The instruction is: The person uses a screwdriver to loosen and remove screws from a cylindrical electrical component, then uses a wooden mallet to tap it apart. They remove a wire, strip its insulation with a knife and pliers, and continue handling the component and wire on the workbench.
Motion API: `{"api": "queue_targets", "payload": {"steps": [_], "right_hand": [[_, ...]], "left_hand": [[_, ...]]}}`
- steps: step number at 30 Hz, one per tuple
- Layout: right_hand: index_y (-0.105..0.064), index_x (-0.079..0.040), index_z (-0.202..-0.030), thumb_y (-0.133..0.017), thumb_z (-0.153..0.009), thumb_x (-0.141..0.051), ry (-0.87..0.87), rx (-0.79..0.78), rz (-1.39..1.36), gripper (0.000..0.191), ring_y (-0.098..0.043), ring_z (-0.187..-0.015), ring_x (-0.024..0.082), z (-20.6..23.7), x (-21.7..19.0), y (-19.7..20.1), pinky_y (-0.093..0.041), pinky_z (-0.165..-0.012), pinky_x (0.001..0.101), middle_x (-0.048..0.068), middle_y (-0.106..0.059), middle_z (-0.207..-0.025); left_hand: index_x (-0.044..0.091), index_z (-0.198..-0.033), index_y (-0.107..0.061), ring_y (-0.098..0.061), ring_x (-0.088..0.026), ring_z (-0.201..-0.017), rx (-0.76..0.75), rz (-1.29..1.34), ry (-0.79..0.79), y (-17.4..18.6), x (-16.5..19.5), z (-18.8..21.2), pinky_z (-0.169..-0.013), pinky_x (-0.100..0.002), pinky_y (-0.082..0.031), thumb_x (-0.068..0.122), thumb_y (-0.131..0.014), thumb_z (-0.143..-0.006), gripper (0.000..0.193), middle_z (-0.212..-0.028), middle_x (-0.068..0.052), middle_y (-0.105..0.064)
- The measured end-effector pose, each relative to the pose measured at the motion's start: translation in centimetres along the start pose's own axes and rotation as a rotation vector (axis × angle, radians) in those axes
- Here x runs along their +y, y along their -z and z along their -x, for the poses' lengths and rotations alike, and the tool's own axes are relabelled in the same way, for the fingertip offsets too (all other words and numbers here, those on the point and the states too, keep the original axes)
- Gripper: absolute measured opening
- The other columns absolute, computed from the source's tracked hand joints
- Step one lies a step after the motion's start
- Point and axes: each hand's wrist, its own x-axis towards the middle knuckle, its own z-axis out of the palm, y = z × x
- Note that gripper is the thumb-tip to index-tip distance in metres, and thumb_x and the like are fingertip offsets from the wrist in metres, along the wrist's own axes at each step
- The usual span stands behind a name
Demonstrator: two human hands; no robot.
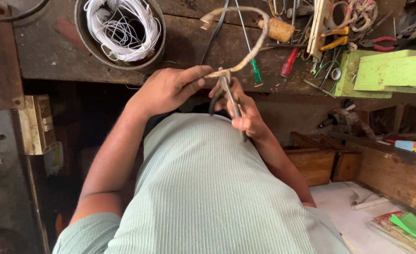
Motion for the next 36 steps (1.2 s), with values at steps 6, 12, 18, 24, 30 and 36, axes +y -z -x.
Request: {"api": "queue_targets", "payload": {"steps": [6,12,18,24,30,36], "right_hand": [[-0.056,-0.007,-0.095,-0.068,-0.084,-0.025,-0.023,0.082,0.232,0.024,-0.043,-0.131,0.022,0.1,1.9,1.4,-0.042,-0.105,0.0339,0.013,-0.04,-0.149],[-0.043,-0.008,-0.128,-0.072,-0.084,-0.023,-0.058,0.04,0.122,0.054,-0.039,-0.143,0.023,0.5,2.3,0.7,-0.031,-0.121,0.0374,0.013,-0.041,-0.149],[-0.011,-0.007,-0.162,-0.075,-0.072,-0.031,-0.232,-0.022,0.183,0.114,-0.041,-0.141,0.025,0.3,0.5,-0.3,-0.035,-0.114,0.038,0.01,-0.036,-0.152],[-0.031,-0.001,-0.158,-0.079,-0.073,-0.029,-0.26,0.191,0.348,0.103,-0.047,-0.122,0.023,1.1,0.9,-0.7,-0.043,-0.101,0.0361,0.016,-0.048,-0.136],[-0.032,0.0,-0.158,-0.074,-0.078,-0.014,-0.15,0.294,0.262,0.091,-0.054,-0.116,0.015,1.3,3.0,0.2,-0.052,-0.094,0.0301,0.011,-0.051,-0.136],[-0.044,-0.002,-0.153,-0.056,-0.093,-0.004,-0.235,0.41,0.256,0.061,-0.06,-0.115,0.013,-0.2,4.8,0.6,-0.052,-0.095,0.028,0.006,-0.065,-0.128]], "left_hand": [[0.0,-0.125,-0.061,-0.072,-0.027,-0.091,0.126,0.368,0.077,-2.2,0.1,-0.7,-0.077,-0.038,-0.057,0.029,-0.06,-0.11,0.032,-0.099,-0.012,-0.072],[0.001,-0.101,-0.071,-0.063,-0.009,-0.072,0.344,0.425,0.395,-5.4,1.3,-1.6,-0.063,-0.028,-0.051,0.033,-0.081,-0.093,0.035,-0.077,-0.004,-0.07],[0.0,-0.103,-0.068,-0.067,-0.005,-0.069,0.379,0.564,0.427,-5.5,1.6,-1.5,-0.059,-0.024,-0.053,0.03,-0.08,-0.091,0.035,-0.077,-0.002,-0.07],[0.0,-0.116,-0.066,-0.068,-0.007,-0.087,0.334,0.589,0.241,-4.9,0.6,-1.5,-0.076,-0.027,-0.057,0.029,-0.072,-0.102,0.032,-0.094,-0.003,-0.073],[0.002,-0.12,-0.055,-0.069,-0.033,-0.086,0.141,0.226,0.285,-4.9,-0.8,0.7,-0.071,-0.041,-0.054,0.031,-0.063,-0.105,0.033,-0.094,-0.018,-0.071],[0.003,-0.101,-0.054,-0.067,-0.042,-0.078,0.149,0.08,0.329,-6.0,-0.2,1.2,-0.063,-0.049,-0.049,0.031,-0.061,-0.104,0.029,-0.085,-0.022,-0.068]]}}
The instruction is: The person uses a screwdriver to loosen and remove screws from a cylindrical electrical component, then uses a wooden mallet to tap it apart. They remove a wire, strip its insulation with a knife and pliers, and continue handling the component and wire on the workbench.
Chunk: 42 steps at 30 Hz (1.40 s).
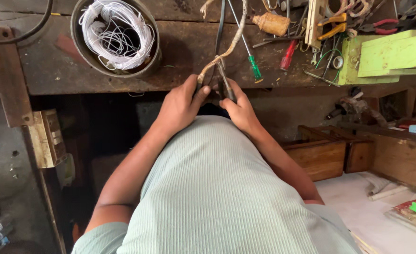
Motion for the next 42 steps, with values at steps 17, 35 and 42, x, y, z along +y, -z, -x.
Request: {"api": "queue_targets", "payload": {"steps": [17,35,42], "right_hand": [[-0.064,-0.003,-0.125,-0.065,-0.107,-0.026,-0.003,-0.139,-0.149,0.029,-0.045,-0.066,0.004,-1.5,0.6,1.7,-0.037,-0.056,0.0196,0.0,-0.058,-0.086],[-0.068,-0.001,-0.102,-0.073,-0.098,-0.025,0.231,0.138,0.263,0.024,-0.061,-0.068,0.016,-6.1,1.6,8.1,-0.049,-0.063,0.0326,0.009,-0.07,-0.076],[-0.064,-0.007,-0.096,-0.076,-0.09,-0.031,0.585,0.409,0.838,0.028,-0.069,-0.075,0.032,-8.2,0.2,14.3,-0.052,-0.064,0.04,0.011,-0.068,-0.083]], "left_hand": [[0.006,-0.096,-0.062,-0.068,-0.036,-0.07,-0.011,0.016,-0.055,0.0,0.6,-1.3,-0.058,-0.045,-0.049,0.033,-0.061,-0.103,0.028,-0.077,-0.014,-0.069],[0.004,-0.09,-0.058,-0.065,-0.038,-0.064,0.057,-0.116,0.171,-6.0,4.2,-6.3,-0.055,-0.046,-0.046,0.032,-0.062,-0.103,0.031,-0.069,-0.017,-0.063],[0.003,-0.089,-0.059,-0.064,-0.041,-0.067,0.061,-0.417,0.305,-7.4,6.5,-6.3,-0.057,-0.048,-0.046,0.032,-0.063,-0.105,0.034,-0.069,-0.02,-0.064]]}}
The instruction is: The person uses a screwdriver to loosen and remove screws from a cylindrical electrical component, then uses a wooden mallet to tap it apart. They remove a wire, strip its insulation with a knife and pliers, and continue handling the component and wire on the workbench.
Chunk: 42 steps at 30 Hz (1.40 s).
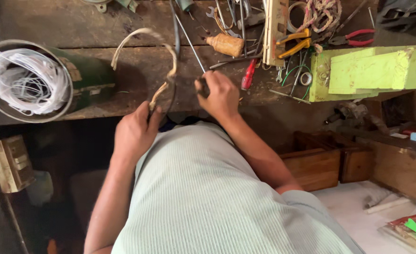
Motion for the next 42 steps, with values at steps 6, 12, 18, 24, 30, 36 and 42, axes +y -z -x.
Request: {"api": "queue_targets", "payload": {"steps": [6,12,18,24,30,36,42], "right_hand": [[-0.063,-0.007,-0.101,-0.066,-0.096,-0.041,-0.862,-0.458,-0.894,0.034,-0.063,-0.059,0.015,-1.3,6.5,0.3,-0.044,-0.054,0.0334,0.002,-0.065,-0.074],[-0.064,-0.006,-0.114,-0.072,-0.093,-0.038,-0.477,-0.698,-0.47,0.039,-0.07,-0.077,0.023,0.3,7.9,-3.6,-0.056,-0.071,0.0379,0.008,-0.071,-0.083],[-0.053,-0.008,-0.137,-0.076,-0.085,-0.023,0.096,-0.555,-0.11,0.059,-0.063,-0.108,0.038,-1.4,6.3,-5.5,-0.052,-0.09,0.0458,0.018,-0.062,-0.116],[-0.049,-0.01,-0.14,-0.078,-0.082,-0.034,0.295,-0.193,-0.079,0.069,-0.06,-0.113,0.033,-4.8,3.0,-4.4,-0.049,-0.094,0.0463,0.013,-0.058,-0.125],[-0.049,-0.01,-0.146,-0.057,-0.111,-0.044,0.284,-0.784,-0.914,0.049,-0.068,-0.123,0.027,0.0,-2.5,-0.9,-0.054,-0.108,0.0408,0.013,-0.068,-0.129],[-0.051,-0.009,-0.142,-0.052,-0.113,-0.03,-0.024,-0.741,-0.93,0.036,-0.071,-0.088,0.016,0.6,-4.0,1.0,-0.058,-0.084,0.0315,0.007,-0.069,-0.095],[-0.048,-0.008,-0.142,-0.049,-0.113,-0.024,-0.078,-0.578,-0.983,0.032,-0.07,-0.09,0.014,1.6,-4.4,2.5,-0.059,-0.083,0.0307,0.008,-0.069,-0.1]], "left_hand": [[0.003,-0.114,-0.065,-0.059,-0.024,-0.061,0.191,0.309,0.058,0.0,-0.8,3.0,-0.058,-0.036,-0.046,0.032,-0.053,-0.11,0.031,-0.073,-0.013,-0.061],[-0.003,-0.137,-0.058,-0.052,-0.013,-0.085,0.27,0.941,0.045,-2.7,-2.1,5.3,-0.077,-0.028,-0.042,0.026,-0.039,-0.12,0.038,-0.091,-0.007,-0.059],[-0.001,-0.148,-0.045,-0.062,-0.014,-0.091,0.335,1.195,0.083,-5.6,-1.2,6.4,-0.084,-0.029,-0.052,0.02,-0.044,-0.114,0.04,-0.102,-0.009,-0.063],[-0.004,-0.14,-0.056,-0.063,-0.011,-0.102,0.402,0.945,0.119,-5.4,-0.3,6.2,-0.093,-0.028,-0.051,0.021,-0.044,-0.121,0.033,-0.11,-0.007,-0.068],[0.003,-0.131,-0.055,-0.058,-0.007,-0.088,0.464,0.867,0.079,-3.7,1.5,3.7,-0.079,-0.023,-0.047,0.014,-0.061,-0.11,0.025,-0.101,-0.001,-0.063],[-0.001,-0.116,-0.057,-0.06,-0.009,-0.1,0.485,0.914,-0.193,-2.1,2.0,1.0,-0.092,-0.022,-0.048,0.023,-0.06,-0.125,0.025,-0.113,-0.007,-0.066],[0.0,-0.116,-0.055,-0.057,-0.011,-0.087,0.502,1.089,-0.174,-3.3,2.9,0.7,-0.081,-0.024,-0.046,0.031,-0.05,-0.126,0.033,-0.098,-0.006,-0.062]]}}
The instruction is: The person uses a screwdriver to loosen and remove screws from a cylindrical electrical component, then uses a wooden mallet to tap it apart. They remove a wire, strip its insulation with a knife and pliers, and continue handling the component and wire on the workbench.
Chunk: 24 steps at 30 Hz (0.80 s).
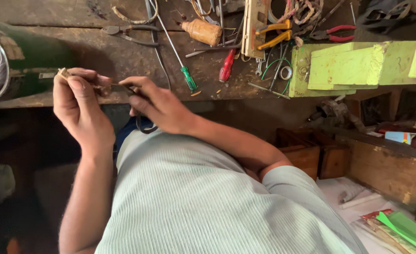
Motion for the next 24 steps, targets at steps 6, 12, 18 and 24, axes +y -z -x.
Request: {"api": "queue_targets", "payload": {"steps": [6,12,18,24], "right_hand": [[-0.067,-0.004,-0.119,-0.058,-0.105,-0.017,0.099,0.319,0.781,0.021,-0.07,-0.107,0.035,-1.3,6.4,9.2,-0.055,-0.094,0.0438,0.017,-0.073,-0.112],[-0.07,-0.006,-0.121,-0.061,-0.106,-0.009,0.285,0.257,1.16,0.018,-0.063,-0.123,0.036,-3.2,12.0,18.8,-0.048,-0.109,0.0453,0.017,-0.071,-0.122],[-0.078,-0.013,-0.105,-0.075,-0.093,-0.011,0.219,-0.055,1.267,0.012,-0.065,-0.103,0.033,-5.5,10.8,22.5,-0.052,-0.093,0.0432,0.008,-0.072,-0.104],[-0.069,-0.008,-0.103,-0.083,-0.076,-0.014,0.165,-0.494,1.421,0.03,-0.064,-0.098,0.038,-9.7,9.7,19.9,-0.052,-0.085,0.0492,0.015,-0.065,-0.097]], "left_hand": [[0.009,-0.123,-0.052,-0.067,-0.023,-0.099,-0.089,0.6,0.195,1.6,0.5,0.7,-0.101,-0.046,-0.059,0.037,-0.044,-0.122,0.029,-0.1,-0.008,-0.064],[0.009,-0.14,-0.049,-0.068,-0.021,-0.105,-0.075,0.585,0.531,2.4,-2.0,3.5,-0.1,-0.04,-0.056,0.032,-0.041,-0.114,0.036,-0.113,-0.009,-0.066],[0.009,-0.126,-0.05,-0.046,-0.01,-0.065,-0.05,0.335,0.409,3.0,-4.5,4.2,-0.059,-0.025,-0.039,0.032,-0.04,-0.118,0.027,-0.091,-0.009,-0.063],[0.01,-0.114,-0.051,-0.041,-0.007,-0.055,-0.051,0.242,0.377,3.3,-5.1,3.8,-0.049,-0.021,-0.032,0.031,-0.04,-0.114,0.024,-0.079,-0.006,-0.063]]}}
